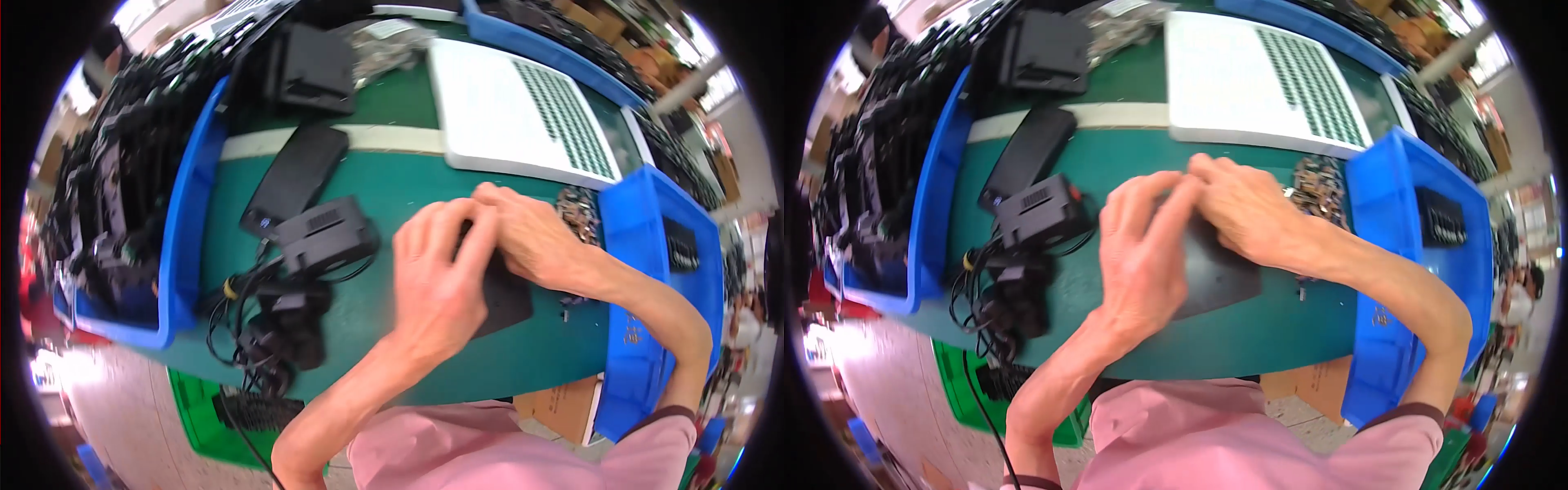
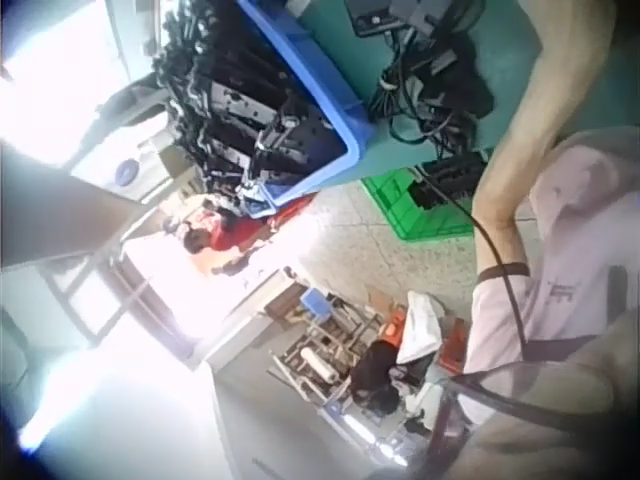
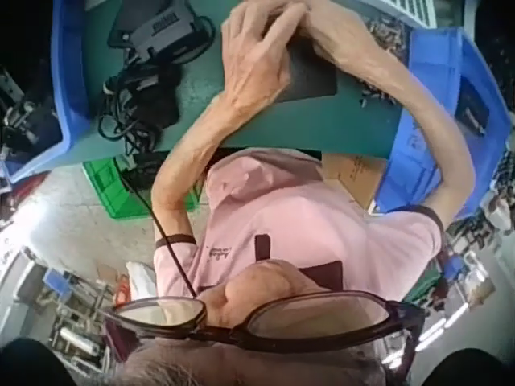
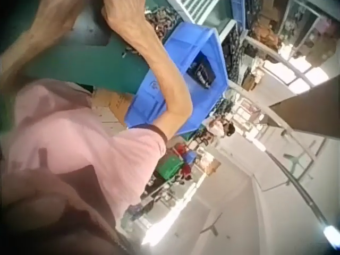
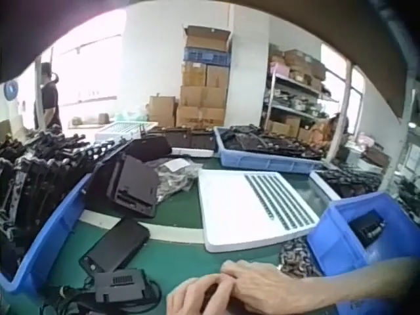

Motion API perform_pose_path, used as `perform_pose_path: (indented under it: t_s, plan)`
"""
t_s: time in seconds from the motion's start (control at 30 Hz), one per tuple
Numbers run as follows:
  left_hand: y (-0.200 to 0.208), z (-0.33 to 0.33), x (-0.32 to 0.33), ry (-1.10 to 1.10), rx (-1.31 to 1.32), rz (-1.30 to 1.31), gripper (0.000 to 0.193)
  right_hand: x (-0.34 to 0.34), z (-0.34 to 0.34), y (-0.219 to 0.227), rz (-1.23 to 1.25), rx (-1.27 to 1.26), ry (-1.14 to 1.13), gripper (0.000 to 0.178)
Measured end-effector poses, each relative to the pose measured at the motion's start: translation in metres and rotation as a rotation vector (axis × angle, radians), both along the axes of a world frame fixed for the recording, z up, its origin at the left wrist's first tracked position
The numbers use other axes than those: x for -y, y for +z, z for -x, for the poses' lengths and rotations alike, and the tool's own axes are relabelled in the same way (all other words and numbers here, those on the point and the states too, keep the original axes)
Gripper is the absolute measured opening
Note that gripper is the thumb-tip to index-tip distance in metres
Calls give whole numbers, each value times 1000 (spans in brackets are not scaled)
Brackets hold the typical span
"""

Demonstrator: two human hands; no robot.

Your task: The person picks up a green component from a tray, places it into a black plastic housing, and inserts a metal contact from a pile. They then place the assembled housing into a blue bin and repeat the process with another housing.

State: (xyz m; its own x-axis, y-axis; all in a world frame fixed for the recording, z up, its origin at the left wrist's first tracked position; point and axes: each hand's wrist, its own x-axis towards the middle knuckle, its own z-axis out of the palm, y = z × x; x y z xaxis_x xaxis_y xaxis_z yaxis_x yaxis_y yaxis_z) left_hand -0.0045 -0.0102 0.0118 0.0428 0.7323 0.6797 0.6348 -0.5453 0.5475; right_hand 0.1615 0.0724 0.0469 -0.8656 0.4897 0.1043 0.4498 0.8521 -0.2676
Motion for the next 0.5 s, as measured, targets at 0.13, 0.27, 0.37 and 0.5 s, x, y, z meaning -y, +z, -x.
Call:
perform_pose_path:
  t_s: [0.13, 0.27, 0.37, 0.5]
  plan:
    - [2, -6, 0, -33, -123, 215, 69, 6, -13, -3, 40, -149, -110, 26]
    - [1, -5, 2, -41, -197, 293, 59, -4, -14, 23, 98, -49, -193, 31]
    - [0, -2, 1, -24, -285, 301, 55, -24, -18, 52, 57, -92, -332, 25]
    - [-7, 2, -4, -24, -302, 255, 44, -75, -53, 57, -122, -8, -565, 26]
